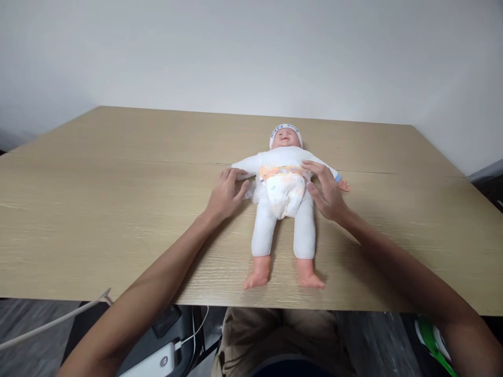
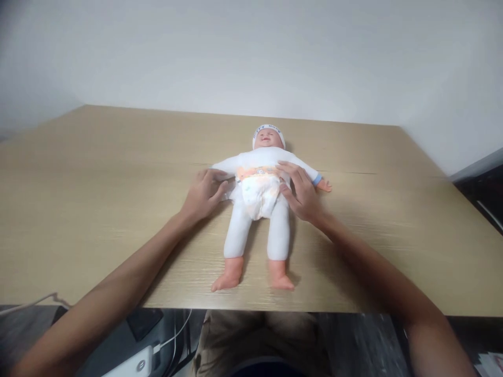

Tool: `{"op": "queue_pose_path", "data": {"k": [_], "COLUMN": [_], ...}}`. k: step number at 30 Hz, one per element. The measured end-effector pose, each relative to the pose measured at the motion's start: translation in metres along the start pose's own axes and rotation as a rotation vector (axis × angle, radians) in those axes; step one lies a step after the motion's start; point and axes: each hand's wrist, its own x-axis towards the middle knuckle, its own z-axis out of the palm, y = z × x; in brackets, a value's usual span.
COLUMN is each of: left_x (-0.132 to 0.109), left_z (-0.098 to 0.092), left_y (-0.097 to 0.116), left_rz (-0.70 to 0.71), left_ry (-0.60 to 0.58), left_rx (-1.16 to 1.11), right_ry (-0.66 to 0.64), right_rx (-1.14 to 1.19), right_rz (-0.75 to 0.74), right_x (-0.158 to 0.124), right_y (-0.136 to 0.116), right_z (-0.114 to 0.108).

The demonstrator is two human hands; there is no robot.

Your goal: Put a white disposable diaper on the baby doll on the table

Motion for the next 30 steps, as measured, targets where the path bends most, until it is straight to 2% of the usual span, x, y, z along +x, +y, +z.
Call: {"op": "queue_pose_path", "data": {"k": [4, 9, 12, 15, 18, 21, 24, 27, 30], "left_x": [-0.004, -0.004, -0.003, -0.002, -0.001, 0.002, 0.008, 0.016, 0.021], "left_z": [-0.002, -0.001, -0.001, -0.003, -0.008, -0.013, -0.013, -0.011, -0.013], "left_y": [-0.007, -0.01, -0.012, -0.012, -0.009, -0.004, 0.003, 0.013, 0.024], "left_rz": [-0.087, -0.128, -0.151, -0.175, -0.243, -0.271, -0.257, -0.276, -0.28], "left_ry": [-0.095, -0.174, -0.208, -0.204, -0.219, -0.217, -0.174, -0.108, -0.076], "left_rx": [0.043, 0.109, 0.09, 0.021, -0.191, -0.408, -0.537, -0.669, -0.709], "right_ry": [-0.196, -0.558, -0.589, -0.518, -0.488, -0.639, -0.794, -0.786, -0.745], "right_rx": [0.015, 0.016, -0.059, -0.116, -0.107, -0.008, -0.011, -0.061, -0.054], "right_rz": [0.077, 0.083, 0.109, 0.072, -0.063, -0.233, -0.333, -0.346, -0.348], "right_x": [0.046, 0.11, 0.13, 0.133, 0.128, 0.123, 0.12, 0.118, 0.115], "right_y": [-0.014, -0.019, -0.015, -0.015, -0.025, -0.035, -0.033, -0.025, -0.025], "right_z": [0.003, 0.028, 0.045, 0.05, 0.042, 0.031, 0.031, 0.04, 0.045]}}
